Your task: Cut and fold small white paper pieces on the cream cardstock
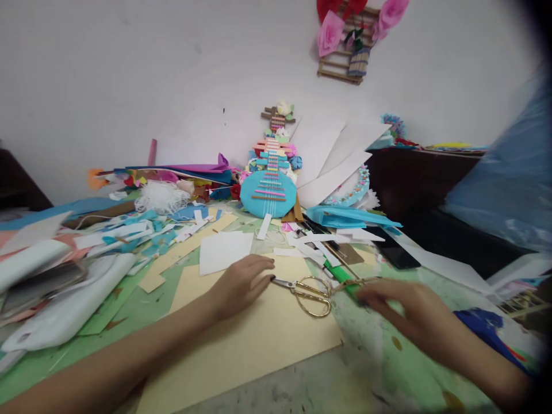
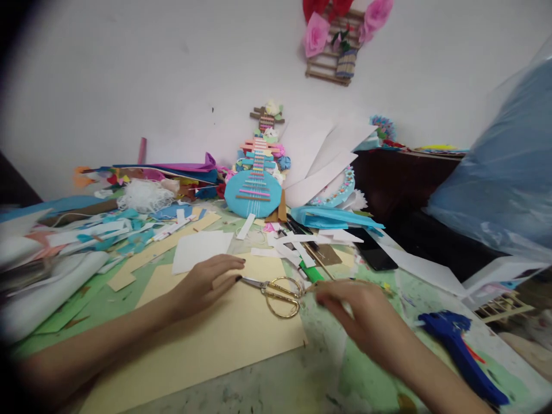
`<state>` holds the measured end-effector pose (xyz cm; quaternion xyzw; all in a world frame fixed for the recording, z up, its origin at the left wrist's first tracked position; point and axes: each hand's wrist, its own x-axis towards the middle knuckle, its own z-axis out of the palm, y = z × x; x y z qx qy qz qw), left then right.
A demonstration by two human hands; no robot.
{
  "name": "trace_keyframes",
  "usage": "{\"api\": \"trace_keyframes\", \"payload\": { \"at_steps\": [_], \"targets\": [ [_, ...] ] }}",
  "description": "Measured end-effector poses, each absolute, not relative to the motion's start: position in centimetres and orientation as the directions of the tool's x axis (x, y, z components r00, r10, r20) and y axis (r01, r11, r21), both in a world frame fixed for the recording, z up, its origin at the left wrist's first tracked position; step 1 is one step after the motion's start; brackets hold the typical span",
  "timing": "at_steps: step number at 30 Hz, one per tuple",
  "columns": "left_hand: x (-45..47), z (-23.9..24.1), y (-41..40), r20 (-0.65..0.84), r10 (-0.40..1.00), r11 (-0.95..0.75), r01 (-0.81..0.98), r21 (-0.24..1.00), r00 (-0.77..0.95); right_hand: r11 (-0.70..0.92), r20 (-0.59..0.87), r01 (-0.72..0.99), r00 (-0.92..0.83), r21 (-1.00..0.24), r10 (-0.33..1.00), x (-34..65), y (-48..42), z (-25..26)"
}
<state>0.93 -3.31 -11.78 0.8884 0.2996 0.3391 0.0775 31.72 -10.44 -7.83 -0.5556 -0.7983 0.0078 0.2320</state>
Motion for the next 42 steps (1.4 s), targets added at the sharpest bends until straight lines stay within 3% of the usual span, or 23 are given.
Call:
{"api": "trace_keyframes", "payload": {
  "at_steps": [4, 6, 11, 14, 17, 20, 23, 26, 31, 34, 42],
  "targets": [
    [-1.5, -13.1, -1.3, 0.552, 0.723, -0.661, 0.647, 0.38, 0.415, 0.207, 0.196, 0.971, -0.18, -0.123, 0.964, 28.5, -1.5, -8.3],
    [-2.8, -13.5, -0.8, 0.532, 0.758, -0.617, 0.677, 0.401, 0.377, 0.143, 0.028, 0.989, -0.142, -0.024, 0.989, 27.2, 1.7, -9.3],
    [-4.0, -13.5, -0.1, 0.511, 0.811, -0.538, 0.704, 0.463, 0.284, 0.109, 0.095, 0.993, -0.113, 0.045, 0.989, 26.5, 3.0, -10.8],
    [-3.6, -13.4, -0.1, 0.457, 0.839, -0.515, 0.697, 0.498, 0.294, 0.085, 0.193, 0.996, -0.081, -0.008, 0.978, 27.6, 2.9, -9.8],
    [-3.4, -13.4, -0.3, 0.428, 0.853, -0.505, 0.684, 0.526, 0.3, 0.115, 0.435, 0.947, 0.029, -0.3, 0.9, 29.4, 4.2, -8.5],
    [-3.2, -13.3, -0.4, 0.417, 0.867, -0.482, 0.673, 0.56, 0.274, 0.132, 0.442, 0.774, 0.206, -0.62, 0.873, 31.2, 6.1, -7.6],
    [-3.2, -13.1, -0.4, 0.372, 0.9, -0.423, 0.659, 0.622, 0.226, 0.166, 0.413, 0.674, 0.223, -0.72, 0.883, 32.2, 7.3, -7.3],
    [-3.2, -13.0, -0.3, 0.321, 0.925, -0.372, 0.658, 0.655, 0.203, 0.177, 0.419, 0.66, 0.228, -0.73, 0.879, 32.3, 7.6, -7.5],
    [-3.4, -13.1, 0.0, 0.306, 0.928, -0.368, 0.652, 0.663, 0.213, 0.186, 0.514, 0.79, 0.184, -0.584, 0.838, 31.9, 7.3, -7.8],
    [-3.5, -13.3, 0.1, 0.321, 0.92, -0.387, 0.65, 0.654, 0.225, 0.186, 0.508, 0.805, 0.16, -0.563, 0.846, 32.1, 7.3, -7.8],
    [-3.8, -13.6, -0.1, 0.414, 0.857, -0.5, 0.686, 0.528, 0.307, 0.142, 0.483, 0.858, 0.135, -0.493, 0.865, 33.0, 7.6, -7.8]
  ]
}}
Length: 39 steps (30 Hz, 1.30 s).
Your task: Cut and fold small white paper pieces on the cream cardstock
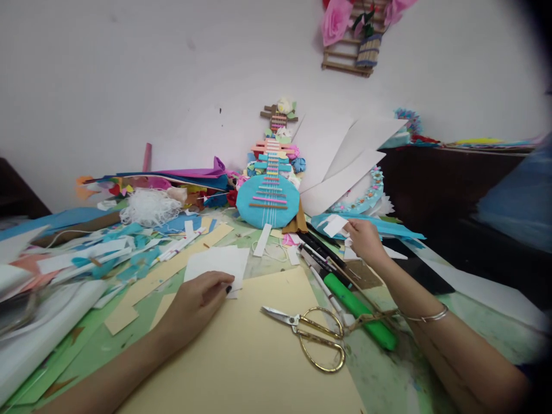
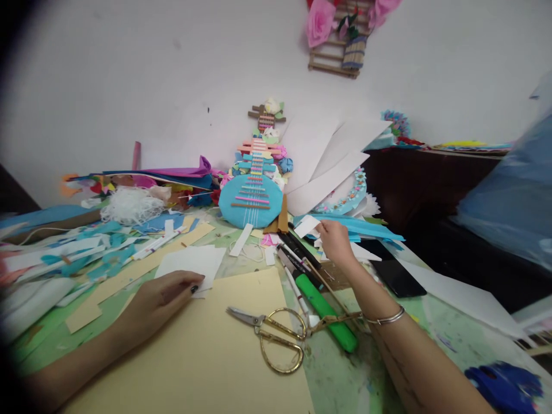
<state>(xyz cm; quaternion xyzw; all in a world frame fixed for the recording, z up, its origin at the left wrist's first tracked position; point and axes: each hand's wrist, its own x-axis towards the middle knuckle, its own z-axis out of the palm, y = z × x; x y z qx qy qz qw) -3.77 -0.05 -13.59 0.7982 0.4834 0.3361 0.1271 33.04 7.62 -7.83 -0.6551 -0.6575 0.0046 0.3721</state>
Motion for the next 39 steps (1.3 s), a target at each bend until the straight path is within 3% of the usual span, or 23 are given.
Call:
{"api": "trace_keyframes", "payload": {
  "at_steps": [5, 9, 13, 17, 22, 25, 27, 29, 31, 34, 39],
  "targets": [
    [-5.4, -13.8, 1.3, 0.515, 0.801, -0.513, 0.793, 0.328, 0.305, 0.084, 0.497, 0.911, 0.142, -0.404, 0.856, 32.9, 7.3, -7.8],
    [-7.7, -14.5, 3.5, 0.465, 0.84, -0.408, 0.89, 0.204, 0.279, -0.065, 0.478, 0.957, 0.2, -0.283, 0.855, 33.2, 7.1, -7.9],
    [-9.3, -15.0, 4.9, 0.343, 0.928, -0.255, 0.922, 0.291, 0.149, -0.108, 0.426, 0.989, 0.142, -0.104, 0.893, 33.3, 7.4, -8.1],
    [-9.2, -14.7, 5.1, 0.299, 0.939, -0.284, 0.874, 0.394, 0.17, -0.084, 0.389, 0.996, 0.091, -0.035, 0.917, 32.9, 7.6, -8.5],
    [-9.3, -14.1, 5.7, 0.272, 0.949, -0.271, 0.855, 0.443, 0.159, -0.168, 0.43, 0.983, 0.122, 0.07, 0.895, 32.2, 6.8, -8.0],
    [-9.7, -14.1, 6.3, 0.297, 0.935, -0.316, 0.833, 0.455, 0.193, -0.082, 0.413, 0.988, 0.023, 0.127, 0.91, 30.6, 5.2, -6.5],
    [-9.9, -14.1, 6.5, 0.307, 0.931, -0.327, 0.819, 0.471, 0.196, 0.102, 0.342, 0.993, -0.118, 0.063, 0.932, 28.6, 3.5, -5.6],
    [-9.9, -14.0, 6.4, 0.301, 0.938, -0.31, 0.8, 0.514, 0.17, 0.358, 0.215, 0.929, -0.331, -0.1, 0.919, 26.1, 1.5, -5.2],
    [-9.8, -13.8, 6.0, 0.297, 0.945, -0.294, 0.753, 0.588, 0.137, 0.497, 0.036, 0.834, -0.504, -0.241, 0.863, 23.5, -0.6, -5.6],
    [-9.7, -13.4, 5.5, 0.29, 0.954, -0.27, 0.631, 0.728, 0.073, 0.57, -0.137, 0.808, -0.588, -0.15, 0.797, 20.9, -2.8, -6.9],
    [-9.9, -13.6, 5.5, 0.316, 0.949, -0.27, 0.511, 0.816, -0.003, 0.461, -0.19, 0.887, -0.457, -0.021, 0.869, 21.0, -2.8, -8.1]
  ]
}}
